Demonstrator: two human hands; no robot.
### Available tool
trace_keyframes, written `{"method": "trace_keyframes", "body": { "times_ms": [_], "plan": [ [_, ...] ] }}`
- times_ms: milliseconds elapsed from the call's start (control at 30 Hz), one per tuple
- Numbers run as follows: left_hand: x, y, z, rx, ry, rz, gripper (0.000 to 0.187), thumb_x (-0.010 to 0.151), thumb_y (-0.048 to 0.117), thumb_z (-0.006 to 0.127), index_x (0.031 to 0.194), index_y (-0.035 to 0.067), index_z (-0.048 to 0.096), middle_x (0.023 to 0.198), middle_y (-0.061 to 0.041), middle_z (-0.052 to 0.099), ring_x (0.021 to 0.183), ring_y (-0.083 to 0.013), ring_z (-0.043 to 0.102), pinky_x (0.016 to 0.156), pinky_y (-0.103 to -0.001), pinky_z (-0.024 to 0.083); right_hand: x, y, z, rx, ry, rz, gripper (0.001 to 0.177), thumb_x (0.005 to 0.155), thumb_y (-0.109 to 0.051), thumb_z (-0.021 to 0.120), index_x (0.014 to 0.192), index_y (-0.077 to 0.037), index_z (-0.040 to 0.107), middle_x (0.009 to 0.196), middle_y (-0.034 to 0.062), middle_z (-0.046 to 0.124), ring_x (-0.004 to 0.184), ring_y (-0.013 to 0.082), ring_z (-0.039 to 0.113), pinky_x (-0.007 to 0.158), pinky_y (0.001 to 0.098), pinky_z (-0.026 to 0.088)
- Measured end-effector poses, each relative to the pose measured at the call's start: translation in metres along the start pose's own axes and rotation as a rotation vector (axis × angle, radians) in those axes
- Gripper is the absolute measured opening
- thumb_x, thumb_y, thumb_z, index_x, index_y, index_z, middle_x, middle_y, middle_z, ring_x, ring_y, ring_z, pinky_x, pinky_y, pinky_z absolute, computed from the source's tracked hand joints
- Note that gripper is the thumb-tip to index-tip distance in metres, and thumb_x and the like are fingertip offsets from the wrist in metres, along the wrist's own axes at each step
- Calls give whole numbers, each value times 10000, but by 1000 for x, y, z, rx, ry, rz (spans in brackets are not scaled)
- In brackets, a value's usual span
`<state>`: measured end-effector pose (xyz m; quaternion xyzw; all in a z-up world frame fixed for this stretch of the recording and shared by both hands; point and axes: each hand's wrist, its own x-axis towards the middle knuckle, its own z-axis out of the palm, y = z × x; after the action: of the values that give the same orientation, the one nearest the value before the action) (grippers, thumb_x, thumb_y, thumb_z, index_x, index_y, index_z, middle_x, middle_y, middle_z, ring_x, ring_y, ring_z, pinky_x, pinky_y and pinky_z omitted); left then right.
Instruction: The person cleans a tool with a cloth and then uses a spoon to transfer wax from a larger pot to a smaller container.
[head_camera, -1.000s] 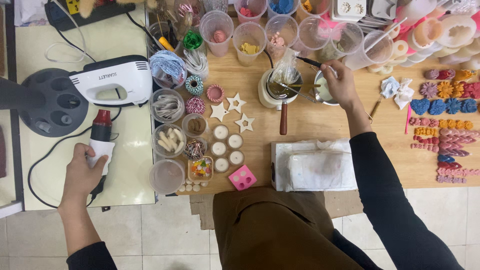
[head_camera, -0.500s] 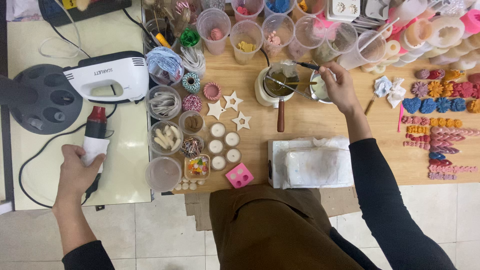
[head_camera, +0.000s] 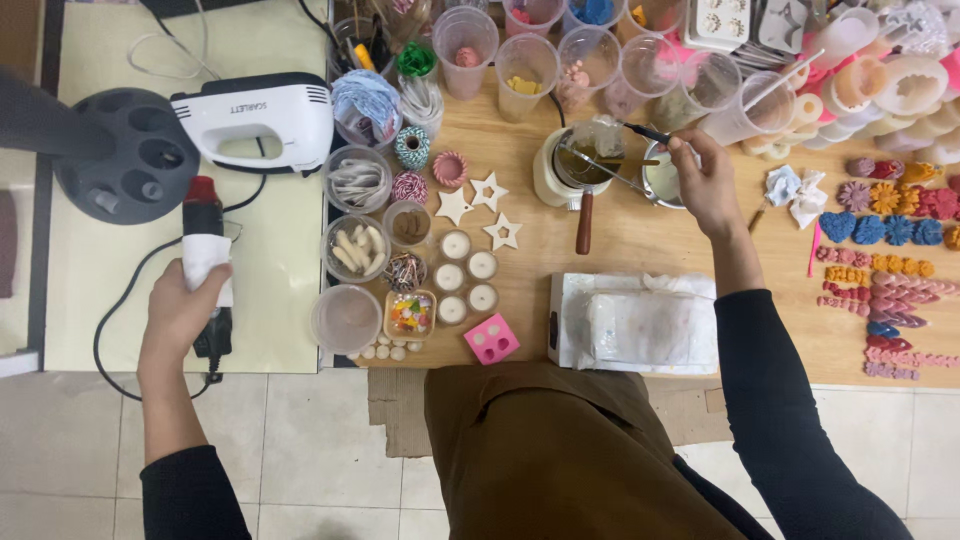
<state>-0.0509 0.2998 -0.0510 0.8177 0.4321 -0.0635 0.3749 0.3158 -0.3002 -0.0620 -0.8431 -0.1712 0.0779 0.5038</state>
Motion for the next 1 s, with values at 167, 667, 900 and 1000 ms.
{"method": "trace_keyframes", "body": {
  "times_ms": [167,667,900,1000],
  "plan": [
    [-16,15,-16,-632,-184,-130,520,959,264,628,1320,-86,496,1019,-122,686,812,-228,753,659,-306,600,-2,10,-3,-45,17,-129,179,1176,-174,573,1111,-26,649,989,-43,582,934,55,485,813,236,407],
    [-91,52,-39,-1317,-418,115,695,987,96,599,1612,240,332,1130,-203,597,898,-250,634,726,-382,568,-5,38,-8,66,38,-52,203,1205,-166,569,1091,-16,643,952,-67,565,905,28,465,790,215,380],
    [-128,62,-36,-1361,-316,89,348,988,24,587,1235,203,420,1264,-279,539,940,-265,568,740,-363,500,-6,16,5,5,96,-52,179,1132,-205,583,1068,-56,659,890,-72,536,811,27,441,695,233,356],
    [-150,76,-34,-1462,-398,119,269,1057,39,613,1133,156,384,1288,-328,528,999,-269,547,806,-370,506,-8,11,9,2,100,-35,188,1125,-200,569,1047,-60,669,871,-75,552,805,22,466,698,226,375]
  ]
}}
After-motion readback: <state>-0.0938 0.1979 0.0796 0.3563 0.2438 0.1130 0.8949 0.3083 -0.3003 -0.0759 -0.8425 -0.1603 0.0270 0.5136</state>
